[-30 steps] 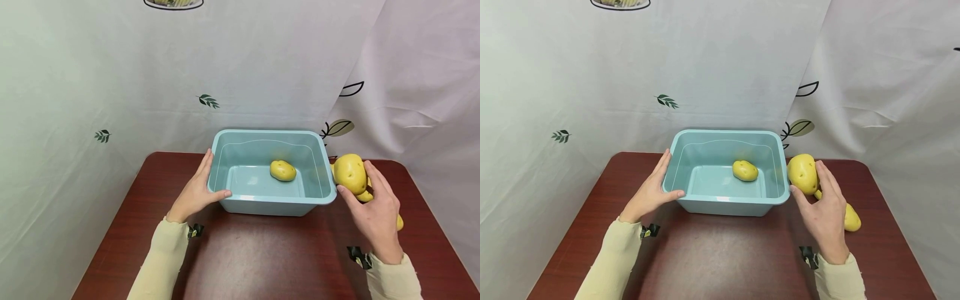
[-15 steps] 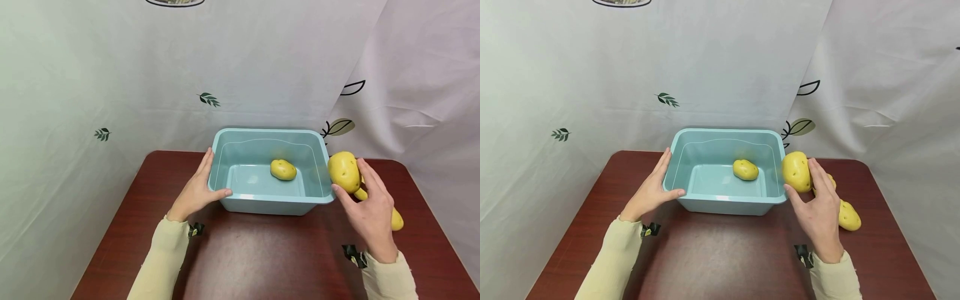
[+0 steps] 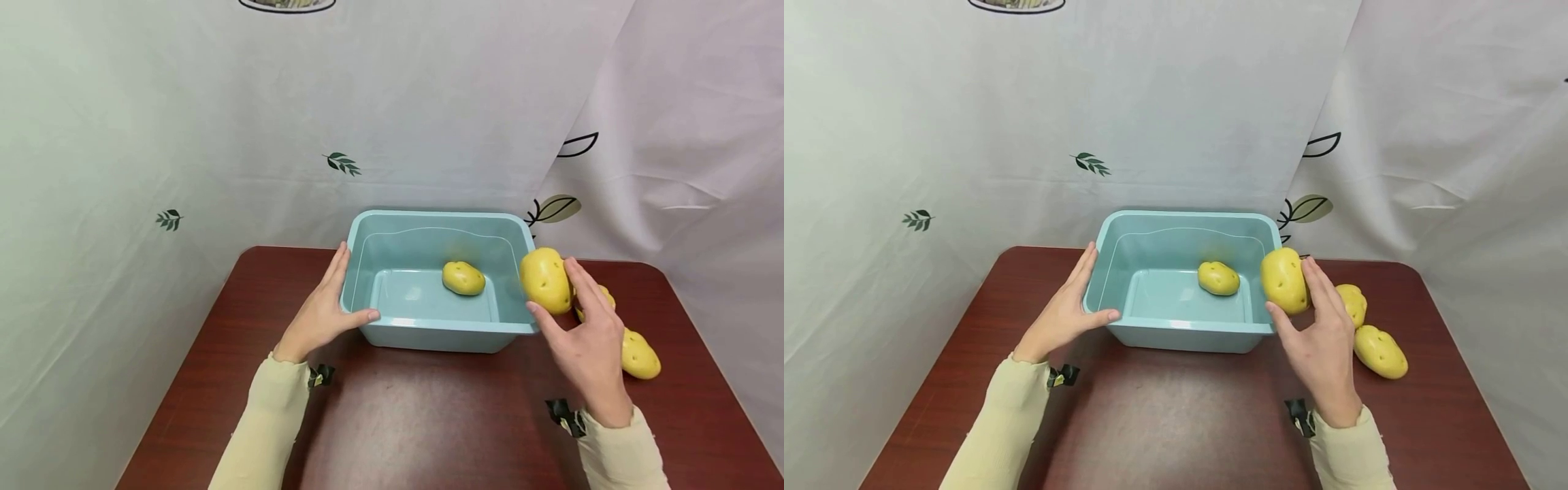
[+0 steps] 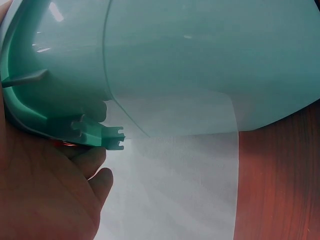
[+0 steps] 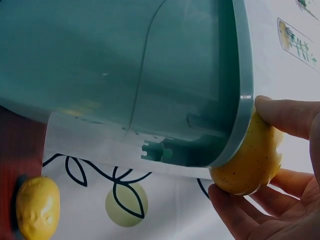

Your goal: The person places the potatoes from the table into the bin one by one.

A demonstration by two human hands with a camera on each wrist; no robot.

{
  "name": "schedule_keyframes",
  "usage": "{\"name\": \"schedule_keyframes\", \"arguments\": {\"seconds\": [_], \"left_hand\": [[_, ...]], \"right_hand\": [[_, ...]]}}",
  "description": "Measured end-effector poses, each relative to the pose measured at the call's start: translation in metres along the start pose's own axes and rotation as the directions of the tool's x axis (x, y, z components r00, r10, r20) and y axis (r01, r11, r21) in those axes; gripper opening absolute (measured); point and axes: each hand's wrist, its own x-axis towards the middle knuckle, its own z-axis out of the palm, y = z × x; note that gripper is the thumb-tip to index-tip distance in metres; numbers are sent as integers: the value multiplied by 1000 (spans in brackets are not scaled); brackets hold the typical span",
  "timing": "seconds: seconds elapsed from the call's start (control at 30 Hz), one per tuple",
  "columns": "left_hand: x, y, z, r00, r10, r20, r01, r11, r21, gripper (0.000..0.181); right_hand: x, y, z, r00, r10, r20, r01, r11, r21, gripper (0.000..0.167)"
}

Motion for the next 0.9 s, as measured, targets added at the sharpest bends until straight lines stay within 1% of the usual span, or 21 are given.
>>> {"name": "schedule_keyframes", "arguments": {"seconds": [0.23,0.47,0.73,0.9], "left_hand": [[-1,-1,0,1000,-5,2,5,1000,-2,115],[1,0,1,1000,0,-3,0,1000,-8,115],[0,0,1,1000,-3,3,3,1000,-7,114],[0,0,0,1000,-3,3,3,1000,-1,115]], "right_hand": [[2,-5,4,999,33,38,-33,999,-9,86],[3,-8,9,999,3,48,-4,1000,20,87],[5,-10,14,993,15,119,-19,999,31,88],[6,-10,18,991,-10,134,9,1000,6,85]]}}
